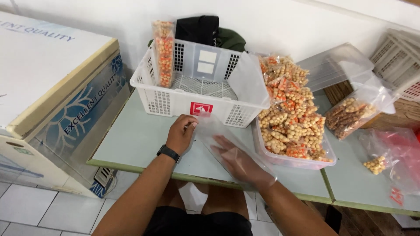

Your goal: Manually filling small plastic bags with puffed snacks from a container and organizing them into a white plastic crate.

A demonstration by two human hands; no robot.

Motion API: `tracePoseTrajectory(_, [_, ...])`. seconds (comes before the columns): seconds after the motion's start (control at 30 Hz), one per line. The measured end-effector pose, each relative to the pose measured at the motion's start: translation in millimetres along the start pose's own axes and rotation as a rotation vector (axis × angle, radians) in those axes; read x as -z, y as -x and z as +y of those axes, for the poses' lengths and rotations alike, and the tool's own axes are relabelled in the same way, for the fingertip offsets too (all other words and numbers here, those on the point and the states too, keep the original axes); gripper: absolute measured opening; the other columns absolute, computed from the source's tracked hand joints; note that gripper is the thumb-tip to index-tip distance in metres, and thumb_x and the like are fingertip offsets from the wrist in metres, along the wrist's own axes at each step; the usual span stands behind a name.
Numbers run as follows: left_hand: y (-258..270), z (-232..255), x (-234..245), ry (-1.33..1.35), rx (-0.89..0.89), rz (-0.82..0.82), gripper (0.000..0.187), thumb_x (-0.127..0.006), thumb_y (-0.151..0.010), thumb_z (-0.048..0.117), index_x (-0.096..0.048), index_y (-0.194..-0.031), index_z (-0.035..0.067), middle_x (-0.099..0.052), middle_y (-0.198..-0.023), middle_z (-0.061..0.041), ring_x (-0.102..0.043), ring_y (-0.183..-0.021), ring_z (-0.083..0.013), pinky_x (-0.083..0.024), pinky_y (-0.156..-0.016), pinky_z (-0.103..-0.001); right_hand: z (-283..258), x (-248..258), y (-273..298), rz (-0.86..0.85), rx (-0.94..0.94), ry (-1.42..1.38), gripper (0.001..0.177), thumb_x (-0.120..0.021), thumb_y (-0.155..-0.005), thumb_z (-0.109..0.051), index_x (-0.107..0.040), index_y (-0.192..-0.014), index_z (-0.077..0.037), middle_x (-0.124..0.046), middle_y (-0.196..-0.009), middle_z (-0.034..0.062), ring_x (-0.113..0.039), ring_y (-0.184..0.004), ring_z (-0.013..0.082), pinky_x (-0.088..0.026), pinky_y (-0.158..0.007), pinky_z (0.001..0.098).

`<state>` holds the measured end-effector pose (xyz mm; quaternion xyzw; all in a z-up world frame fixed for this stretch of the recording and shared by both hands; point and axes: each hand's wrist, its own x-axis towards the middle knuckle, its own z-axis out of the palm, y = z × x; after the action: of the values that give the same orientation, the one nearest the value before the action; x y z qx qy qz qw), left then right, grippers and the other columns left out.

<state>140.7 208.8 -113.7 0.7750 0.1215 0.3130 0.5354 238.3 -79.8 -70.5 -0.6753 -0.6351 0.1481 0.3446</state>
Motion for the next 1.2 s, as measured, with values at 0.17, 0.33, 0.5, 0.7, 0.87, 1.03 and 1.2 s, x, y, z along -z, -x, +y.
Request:
tracePoseTrajectory(0.17, [-1.7,3.3,-8.5,-0.038,-0.061,-0.084,0.017,-0.065,-0.123,0.009,-0.081,-0.127,0.006,-0.079,-0.127,-0.017,-0.077,-0.122,-0.0371,-0.064,-0.104,-0.053,19.1,-12.4,-12.5,0.026,0.000,0.139,0.058,-0.066,-0.122,-0.019,-0.058,-0.178,-0.010,-0.036,-0.194,0.0196,-0.030,-0.178,0.0421,-0.023,-0.146,0.0569])
tracePoseTrajectory(0.33, [-14.1,6.1,-7.3,-0.147,-0.109,-0.183,0.018,-0.064,-0.124,0.012,-0.080,-0.129,0.006,-0.078,-0.134,-0.016,-0.078,-0.123,-0.0352,-0.065,-0.105,-0.051,42.8,-22.8,-13.7,0.046,0.083,0.213,0.052,-0.063,-0.122,-0.024,-0.063,-0.174,-0.017,-0.033,-0.196,0.0144,-0.031,-0.177,0.0432,-0.021,-0.145,0.0610])
tracePoseTrajectory(0.5, [-33.9,4.1,-1.6,-0.298,-0.177,-0.298,0.019,-0.063,-0.124,0.012,-0.081,-0.128,0.008,-0.079,-0.134,-0.016,-0.078,-0.124,-0.0371,-0.065,-0.106,-0.053,47.5,-23.4,-10.9,0.032,0.063,0.258,0.048,-0.063,-0.122,-0.032,-0.071,-0.169,-0.026,-0.030,-0.197,0.0091,-0.026,-0.179,0.0390,-0.020,-0.144,0.0609])
tracePoseTrajectory(0.7, [-26.0,-10.8,-0.5,-0.316,-0.153,-0.371,0.019,-0.064,-0.122,0.013,-0.080,-0.118,0.005,-0.079,-0.128,-0.017,-0.079,-0.117,-0.0376,-0.065,-0.102,-0.051,13.6,-0.1,-22.4,-0.063,0.030,0.167,0.046,-0.056,-0.124,-0.024,-0.073,-0.166,-0.014,-0.040,-0.192,0.0187,-0.036,-0.172,0.0506,-0.024,-0.142,0.0685])
tracePoseTrajectory(0.87, [-16.2,-5.2,10.3,-0.238,-0.164,-0.239,0.015,-0.069,-0.120,0.015,-0.082,-0.119,0.009,-0.078,-0.127,-0.013,-0.078,-0.116,-0.0336,-0.066,-0.100,-0.049,-8.8,18.3,-16.9,-0.107,-0.008,0.246,0.051,-0.058,-0.119,-0.036,-0.076,-0.163,-0.017,-0.048,-0.185,0.0272,-0.038,-0.165,0.0627,-0.028,-0.135,0.0779])
tracePoseTrajectory(1.03, [-12.0,1.4,10.0,-0.163,-0.187,-0.209,0.013,-0.072,-0.117,0.014,-0.085,-0.118,0.011,-0.077,-0.123,-0.011,-0.075,-0.109,-0.0281,-0.064,-0.095,-0.047,2.7,16.3,-20.9,-0.165,-0.038,0.391,0.055,-0.051,-0.116,-0.043,-0.075,-0.163,-0.030,-0.044,-0.190,0.0191,-0.031,-0.174,0.0562,-0.021,-0.139,0.0749])
tracePoseTrajectory(1.2, [-7.4,10.2,12.2,-0.128,-0.208,-0.206,0.014,-0.073,-0.117,0.013,-0.087,-0.118,0.011,-0.077,-0.121,-0.012,-0.074,-0.104,-0.0282,-0.064,-0.091,-0.047,17.6,9.1,-35.8,-0.249,0.035,0.549,0.054,-0.059,-0.114,-0.034,-0.069,-0.166,-0.031,-0.038,-0.193,0.0164,-0.033,-0.173,0.0573,-0.022,-0.139,0.0777])
